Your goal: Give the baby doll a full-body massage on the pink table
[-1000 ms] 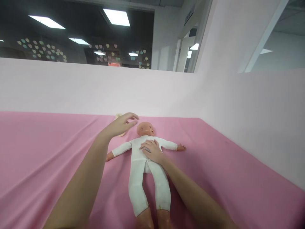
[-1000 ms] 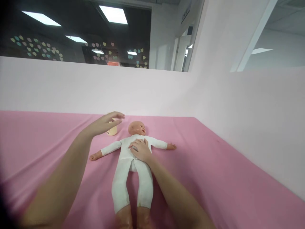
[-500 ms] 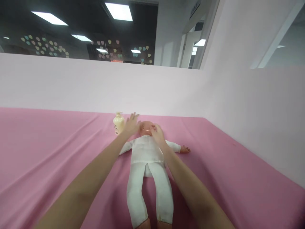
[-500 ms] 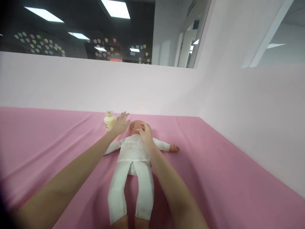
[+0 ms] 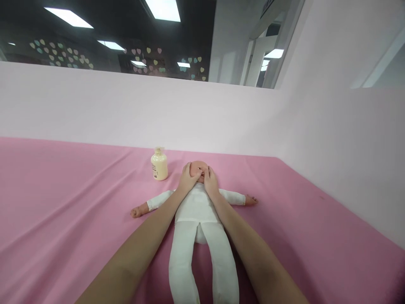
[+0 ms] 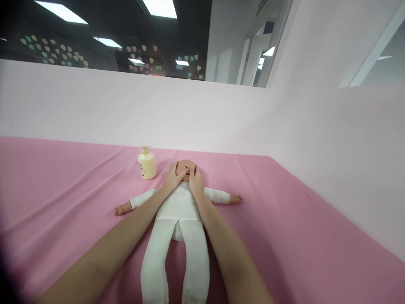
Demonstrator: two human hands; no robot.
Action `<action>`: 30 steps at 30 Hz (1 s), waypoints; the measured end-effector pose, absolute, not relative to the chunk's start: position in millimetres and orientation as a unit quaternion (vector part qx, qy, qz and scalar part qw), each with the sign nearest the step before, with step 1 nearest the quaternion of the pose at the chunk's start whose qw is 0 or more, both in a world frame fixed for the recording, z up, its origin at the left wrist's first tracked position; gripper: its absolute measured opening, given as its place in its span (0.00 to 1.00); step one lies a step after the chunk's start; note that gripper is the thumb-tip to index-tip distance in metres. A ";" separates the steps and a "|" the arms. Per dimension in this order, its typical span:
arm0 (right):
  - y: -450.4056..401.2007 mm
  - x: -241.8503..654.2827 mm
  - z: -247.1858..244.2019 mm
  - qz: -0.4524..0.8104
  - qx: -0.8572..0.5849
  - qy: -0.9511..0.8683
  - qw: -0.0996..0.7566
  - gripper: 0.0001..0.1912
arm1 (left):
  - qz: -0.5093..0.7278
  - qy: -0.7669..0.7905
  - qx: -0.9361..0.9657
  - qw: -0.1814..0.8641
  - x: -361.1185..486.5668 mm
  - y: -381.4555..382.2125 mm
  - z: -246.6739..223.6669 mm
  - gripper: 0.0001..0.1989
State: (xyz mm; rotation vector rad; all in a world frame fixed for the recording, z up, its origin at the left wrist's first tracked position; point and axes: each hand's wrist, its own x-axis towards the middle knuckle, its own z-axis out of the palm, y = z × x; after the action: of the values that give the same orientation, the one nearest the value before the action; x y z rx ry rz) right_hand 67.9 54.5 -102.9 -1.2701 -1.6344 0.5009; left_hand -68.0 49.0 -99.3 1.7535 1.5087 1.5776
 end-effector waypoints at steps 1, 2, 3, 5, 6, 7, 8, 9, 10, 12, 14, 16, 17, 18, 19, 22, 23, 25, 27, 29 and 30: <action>52.3 66.3 -101.7 0.196 -0.530 -0.666 0.487 0.34 | 0.555 0.537 0.607 0.186 -70.6 48.8 -101.9 0.32; 50.6 64.9 -100.2 0.189 -0.537 -0.661 0.489 0.34 | 0.553 0.544 0.598 0.200 -72.6 48.6 -104.2 0.31; 49.3 64.0 -98.9 0.189 -0.539 -0.658 0.491 0.34 | 0.550 0.550 0.593 0.209 -74.3 48.5 -106.1 0.30; 48.4 63.6 -97.1 0.189 -0.519 -0.681 0.481 0.33 | 0.552 0.544 0.598 0.203 -76.8 48.6 -108.7 0.29; 48.7 64.2 -96.8 0.193 -0.504 -0.693 0.478 0.32 | 0.558 0.532 0.609 0.188 -77.7 48.8 -109.3 0.29; 49.5 65.0 -96.9 0.200 -0.487 -0.706 0.474 0.32 | 0.564 0.515 0.624 0.167 -78.5 49.2 -109.5 0.28; 50.5 65.9 -97.1 0.208 -0.468 -0.719 0.470 0.32 | 0.568 0.495 0.641 0.146 -79.3 49.5 -109.5 0.27; 51.7 66.8 -97.5 0.215 -0.447 -0.733 0.466 0.32 | 0.569 0.474 0.659 0.128 -80.2 49.9 -109.3 0.26; 52.9 67.5 -97.8 0.221 -0.427 -0.745 0.463 0.32 | 0.570 0.454 0.675 0.116 -81.2 50.2 -109.1 0.25; 54.9 68.3 -98.3 0.236 -0.394 -0.760 0.460 0.32 | 0.571 0.428 0.691 0.114 -83.2 50.5 -109.0 0.24; 56.0 68.3 -98.3 0.250 -0.377 -0.762 0.463 0.34 | 0.575 0.418 0.692 0.129 -85.1 50.8 -109.3 0.24; 56.7 68.6 -98.3 0.262 -0.380 -0.754 0.466 0.36 | 0.573 0.418 0.689 0.148 -86.4 51.2 -109.9 0.24; 57.2 69.1 -98.5 0.269 -0.388 -0.747 0.468 0.37 | 0.570 0.421 0.687 0.159 -86.6 51.6 -110.0 0.24; 58.0 69.8 -99.0 0.278 -0.396 -0.737 0.472 0.37 | 0.567 0.425 0.684 0.171 -86.5 52.1 -110.1 0.23; 59.0 70.9 -99.7 0.290 -0.404 -0.726 0.475 0.38 | 0.565 0.433 0.679 0.181 -86.1 52.8 -110.1 0.24; 63.6 74.5 -103.4 0.343 -0.435 -0.679 0.481 0.42 | 0.566 0.455 0.659 0.197 -84.0 54.8 -110.0 0.26; 65.2 75.5 -104.7 0.360 -0.451 -0.663 0.477 0.44 | 0.568 0.459 0.654 0.198 -83.4 55.3 -110.1 0.27; 67.4 76.5 -106.7 0.381 -0.476 -0.641 0.465 0.46 | 0.573 0.464 0.646 0.199 -82.7 55.7 -110.2 0.27; 67.4 76.5 -107.1 0.384 -0.471 -0.648 0.459 0.46 | 0.577 0.467 0.640 0.198 -82.9 55.4 -110.1 0.26; 65.3 76.1 -105.6 0.370 -0.438 -0.676 0.462 0.43 | 0.578 0.460 0.645 0.196 -83.7 54.9 -109.4 0.25; 63.7 75.9 -104.3 0.360 -0.420 -0.692 0.464 0.42 | 0.578 0.453 0.651 0.194 -84.2 54.6 -108.9 0.23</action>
State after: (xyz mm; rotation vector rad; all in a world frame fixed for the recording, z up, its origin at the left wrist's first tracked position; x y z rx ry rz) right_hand 75.9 63.7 -104.3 -1.0326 -1.6991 0.8832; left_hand -84.2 54.6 -108.9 1.8254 1.2714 1.6201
